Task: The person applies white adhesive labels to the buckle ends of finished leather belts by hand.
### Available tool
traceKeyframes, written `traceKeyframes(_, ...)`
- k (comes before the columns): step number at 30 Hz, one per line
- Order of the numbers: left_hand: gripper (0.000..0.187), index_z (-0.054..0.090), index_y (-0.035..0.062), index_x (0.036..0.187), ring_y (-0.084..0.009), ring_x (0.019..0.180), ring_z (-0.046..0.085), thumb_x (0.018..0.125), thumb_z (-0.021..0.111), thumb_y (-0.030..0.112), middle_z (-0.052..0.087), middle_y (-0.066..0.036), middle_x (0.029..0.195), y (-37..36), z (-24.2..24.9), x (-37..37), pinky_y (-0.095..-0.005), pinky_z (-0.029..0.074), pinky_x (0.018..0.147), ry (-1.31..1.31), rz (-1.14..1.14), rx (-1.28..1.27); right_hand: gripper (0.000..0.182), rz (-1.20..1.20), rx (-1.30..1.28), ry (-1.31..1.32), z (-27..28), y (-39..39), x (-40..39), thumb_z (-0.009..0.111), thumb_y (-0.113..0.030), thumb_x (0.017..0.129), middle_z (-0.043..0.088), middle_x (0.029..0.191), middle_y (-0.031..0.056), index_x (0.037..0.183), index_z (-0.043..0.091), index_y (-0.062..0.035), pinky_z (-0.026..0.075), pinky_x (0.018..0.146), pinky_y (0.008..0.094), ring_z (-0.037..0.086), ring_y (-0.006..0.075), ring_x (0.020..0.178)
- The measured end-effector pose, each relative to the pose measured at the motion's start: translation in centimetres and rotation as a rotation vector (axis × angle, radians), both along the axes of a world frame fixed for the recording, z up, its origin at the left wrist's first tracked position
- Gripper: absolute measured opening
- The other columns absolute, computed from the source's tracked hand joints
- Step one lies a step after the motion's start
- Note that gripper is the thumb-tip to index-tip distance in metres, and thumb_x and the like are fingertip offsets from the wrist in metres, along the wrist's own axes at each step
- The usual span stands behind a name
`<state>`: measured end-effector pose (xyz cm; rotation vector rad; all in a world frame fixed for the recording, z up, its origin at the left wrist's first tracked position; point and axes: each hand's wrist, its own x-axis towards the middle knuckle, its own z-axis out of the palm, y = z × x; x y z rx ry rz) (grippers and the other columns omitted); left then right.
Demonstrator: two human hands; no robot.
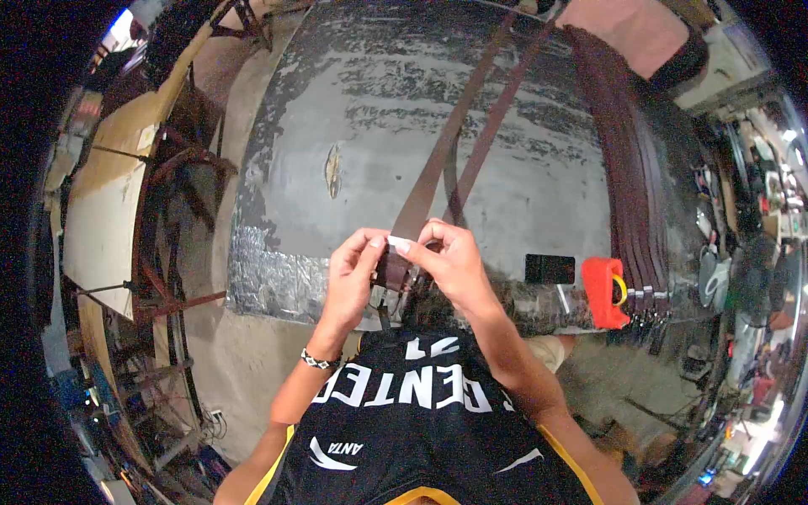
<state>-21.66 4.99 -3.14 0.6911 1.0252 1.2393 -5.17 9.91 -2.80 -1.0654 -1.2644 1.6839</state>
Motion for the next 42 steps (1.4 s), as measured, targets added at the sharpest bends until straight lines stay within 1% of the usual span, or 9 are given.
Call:
traceKeyframes(4,0.015,0.057,-0.0015,0.104,-0.0131,0.063,0.066,0.100,0.053,0.012,0.069,-0.009,0.083,0.0,0.1,1.3,-0.0260,0.055,0.057,-0.075,-0.015,-0.022,0.018,-0.032,-0.064,-0.011,0.2,-1.0,0.5,0.074,-0.008,0.086,0.057,0.076,0.0013,0.080,0.057,-0.0019,0.048,0.054,0.0233,0.055,0.0061,0.063)
traceKeyframes(7,0.017,0.055,-0.0021,0.105,-0.0160,0.065,0.068,0.101,0.053,0.014,0.070,-0.012,0.083,0.4,-0.6,1.9,-0.0266,0.056,0.056,-0.042,-0.036,-0.012,0.019,-0.262,0.189,-0.204,2.0,-2.4,0.0,0.073,-0.007,0.086,0.056,0.077,0.0027,0.085,0.055,-0.0010,0.049,0.050,0.0228,0.055,0.0057,0.062)
traceKeyframes(8,0.015,0.054,-0.0024,0.105,-0.0159,0.065,0.068,0.100,0.053,0.011,0.070,-0.012,0.083,0.5,-0.6,2.2,-0.0260,0.056,0.055,-0.041,-0.052,-0.026,0.019,-0.315,0.233,-0.257,1.8,-2.9,0.2,0.072,-0.004,0.086,0.054,0.078,0.0024,0.095,0.057,0.0008,0.048,0.051,0.0218,0.055,0.0052,0.063)
traceKeyframes(12,0.014,0.054,-0.0027,0.106,-0.0151,0.065,0.068,0.100,0.054,0.010,0.070,-0.011,0.082,0.7,-0.5,3.4,-0.0257,0.056,0.055,-0.023,-0.122,-0.017,0.017,-0.216,0.456,-0.459,2.2,-3.8,2.3,0.067,-0.001,0.088,0.056,0.082,0.0042,0.105,0.064,0.0001,0.049,0.054,0.0221,0.058,0.0085,0.064)
traceKeyframes(17,0.013,0.058,-0.0006,0.106,-0.0062,0.069,0.062,0.098,0.056,0.010,0.068,-0.006,0.087,0.6,0.4,3.8,-0.0221,0.052,0.060,0.009,-0.155,-0.014,0.015,-0.251,0.401,-0.322,1.6,-4.2,3.1,0.065,0.002,0.087,0.059,0.085,0.0067,0.102,0.067,0.0018,0.050,0.056,0.0227,0.060,0.0102,0.068)
traceKeyframes(29,0.008,0.058,0.0008,0.100,-0.0025,0.071,0.054,0.096,0.056,0.007,0.062,0.003,0.082,-0.3,0.6,2.8,-0.0204,0.045,0.063,0.005,-0.177,-0.020,0.011,-0.185,0.325,-0.276,1.3,-4.3,3.0,0.066,0.003,0.086,0.059,0.084,0.0063,0.097,0.067,0.0030,0.053,0.056,0.0226,0.060,0.0101,0.069)
traceKeyframes(32,0.012,0.054,-0.0025,0.105,-0.0158,0.074,0.069,0.100,0.052,0.008,0.070,-0.011,0.086,-0.3,0.1,2.7,-0.0267,0.057,0.067,-0.017,-0.198,0.010,0.012,-0.166,0.372,-0.303,1.9,-4.1,3.2,0.067,0.003,0.086,0.060,0.084,0.0061,0.097,0.068,0.0027,0.053,0.058,0.0229,0.060,0.0098,0.071)
traceKeyframes(37,0.012,0.054,-0.0024,0.105,-0.0168,0.074,0.069,0.099,0.053,0.008,0.070,-0.012,0.089,-0.1,-0.6,2.6,-0.0271,0.057,0.065,-0.080,-0.206,0.019,0.012,-0.129,0.475,-0.382,2.0,-3.9,3.4,0.069,0.000,0.087,0.061,0.083,0.0042,0.098,0.067,0.0023,0.050,0.060,0.0218,0.059,0.0084,0.076)
traceKeyframes(42,0.013,0.056,-0.0034,0.105,-0.0166,0.074,0.070,0.099,0.053,0.008,0.071,-0.013,0.088,0.3,-0.3,2.2,-0.0271,0.057,0.065,-0.049,-0.197,-0.004,0.009,-0.262,0.062,0.006,0.9,-3.9,2.5,0.068,0.000,0.088,0.062,0.082,0.0046,0.093,0.062,0.0046,0.050,0.060,0.0220,0.059,0.0079,0.072)
